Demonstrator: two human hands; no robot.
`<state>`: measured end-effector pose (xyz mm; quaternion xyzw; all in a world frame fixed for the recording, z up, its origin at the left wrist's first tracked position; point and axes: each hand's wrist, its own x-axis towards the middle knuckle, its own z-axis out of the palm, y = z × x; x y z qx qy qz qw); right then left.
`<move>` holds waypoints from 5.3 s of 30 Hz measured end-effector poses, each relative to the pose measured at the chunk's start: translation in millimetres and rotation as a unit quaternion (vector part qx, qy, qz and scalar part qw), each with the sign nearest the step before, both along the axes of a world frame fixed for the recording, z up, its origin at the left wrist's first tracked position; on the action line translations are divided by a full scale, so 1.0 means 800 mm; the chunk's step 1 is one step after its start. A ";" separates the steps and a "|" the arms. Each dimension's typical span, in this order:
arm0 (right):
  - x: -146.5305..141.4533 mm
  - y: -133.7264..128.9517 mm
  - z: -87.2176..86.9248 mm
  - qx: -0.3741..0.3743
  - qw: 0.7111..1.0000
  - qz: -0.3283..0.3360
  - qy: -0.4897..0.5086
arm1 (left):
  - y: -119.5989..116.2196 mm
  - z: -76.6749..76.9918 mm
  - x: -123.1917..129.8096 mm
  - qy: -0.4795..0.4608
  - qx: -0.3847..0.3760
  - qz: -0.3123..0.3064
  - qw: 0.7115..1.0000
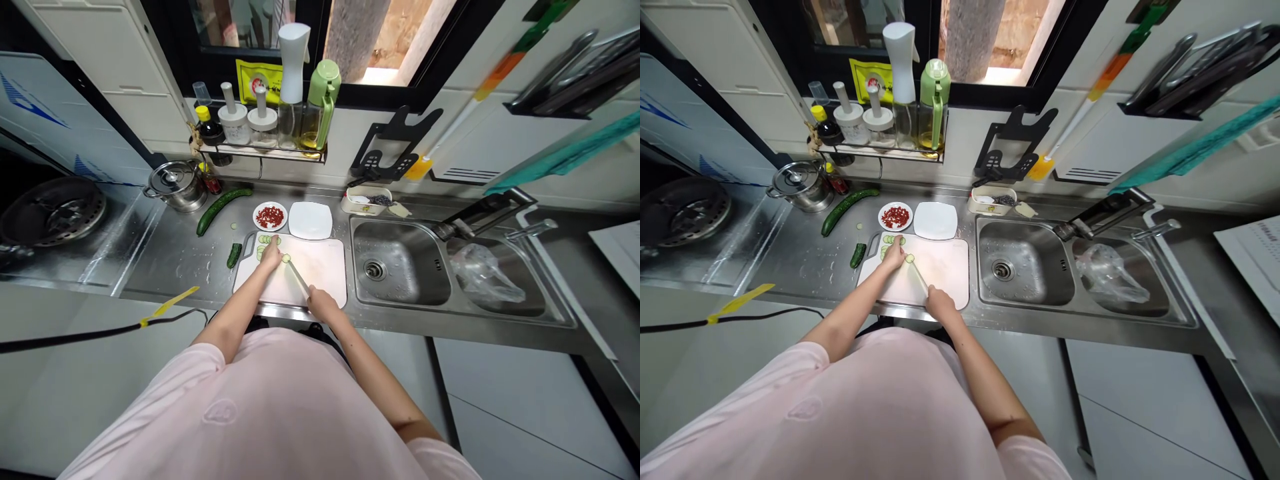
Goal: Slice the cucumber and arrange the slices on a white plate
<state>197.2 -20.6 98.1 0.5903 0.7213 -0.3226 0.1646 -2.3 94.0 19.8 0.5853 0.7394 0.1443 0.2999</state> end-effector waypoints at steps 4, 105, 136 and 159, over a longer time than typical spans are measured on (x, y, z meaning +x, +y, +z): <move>-0.011 0.011 0.002 0.003 1.000 -0.006 0.003 | 0.001 0.001 0.000 0.006 -0.002 -0.003 1.000; 0.056 -0.014 -0.053 0.098 0.981 -0.160 0.038 | -0.076 -0.001 -0.038 -0.114 0.127 0.165 0.971; 0.055 -0.006 -0.060 0.105 0.982 -0.158 0.019 | -0.040 0.032 -0.002 0.071 0.152 -0.023 0.986; 0.060 -0.003 -0.058 0.095 0.979 -0.181 0.016 | 0.024 0.031 -0.007 0.121 0.101 -0.005 0.987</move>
